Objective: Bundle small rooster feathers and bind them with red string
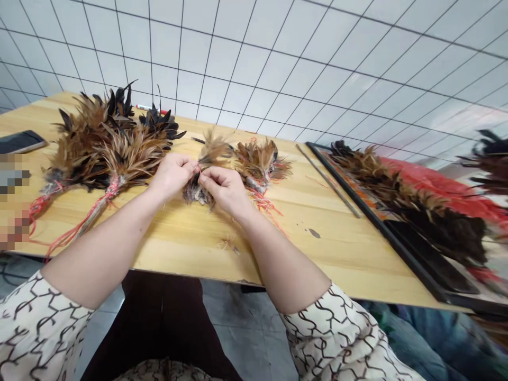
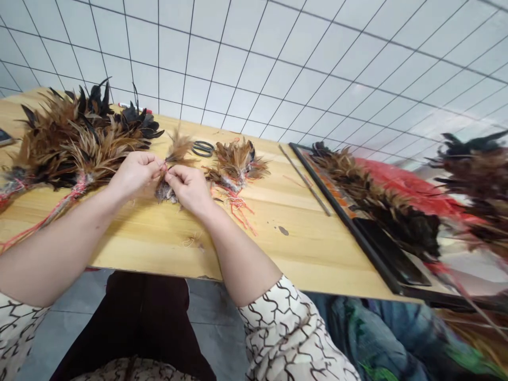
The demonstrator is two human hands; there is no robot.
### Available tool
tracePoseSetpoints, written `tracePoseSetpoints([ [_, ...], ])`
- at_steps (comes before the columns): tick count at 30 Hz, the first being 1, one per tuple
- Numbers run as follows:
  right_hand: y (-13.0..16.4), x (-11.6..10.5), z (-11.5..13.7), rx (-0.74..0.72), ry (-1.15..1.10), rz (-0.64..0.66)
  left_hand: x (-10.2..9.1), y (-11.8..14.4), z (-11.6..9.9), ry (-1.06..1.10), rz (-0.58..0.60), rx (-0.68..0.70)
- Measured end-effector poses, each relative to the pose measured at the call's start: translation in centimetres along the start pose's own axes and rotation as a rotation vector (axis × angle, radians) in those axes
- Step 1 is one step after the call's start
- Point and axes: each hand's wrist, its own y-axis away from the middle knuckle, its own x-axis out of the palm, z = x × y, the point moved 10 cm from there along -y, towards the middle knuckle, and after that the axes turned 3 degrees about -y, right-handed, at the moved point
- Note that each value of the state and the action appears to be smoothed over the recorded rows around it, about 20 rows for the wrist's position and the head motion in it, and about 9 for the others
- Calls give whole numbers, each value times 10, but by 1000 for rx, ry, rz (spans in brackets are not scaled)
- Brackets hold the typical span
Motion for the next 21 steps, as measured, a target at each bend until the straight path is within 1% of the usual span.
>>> tracePoseSetpoints([
  [2, 5, 3, 15, -92, 189, -2, -3, 1, -5, -243, -55, 50],
  [4, 8, 4, 24, -145, 333, 8, -1, 4, -11, -466, -76, 95],
  [7, 10, 2, 26, -150, 450, 25, 7, 7, -16, -683, -40, 140],
  [9, 8, -5, 24, -119, 469, 18, 14, 8, -18, -725, 26, 194],
  [11, 5, -16, 21, -88, 423, 4, 24, 11, -19, -665, 151, 262],
  [12, 3, -20, 19, -74, 368, 7, 30, 13, -19, -592, 233, 282],
  [14, -1, -25, 11, -31, 193, 49, 38, 18, -18, -375, 382, 279],
  [16, -4, -26, -1, 45, -35, 95, 40, 21, -19, -127, 467, 229],
  [18, -6, -25, -13, 113, -226, 80, 38, 21, -19, 81, 473, 167],
  [20, -7, -22, -21, 131, -292, 34, 31, 16, -17, 217, 418, 106],
  [21, -7, -17, -24, 138, -299, 34, 27, 13, -14, 257, 374, 74],
])
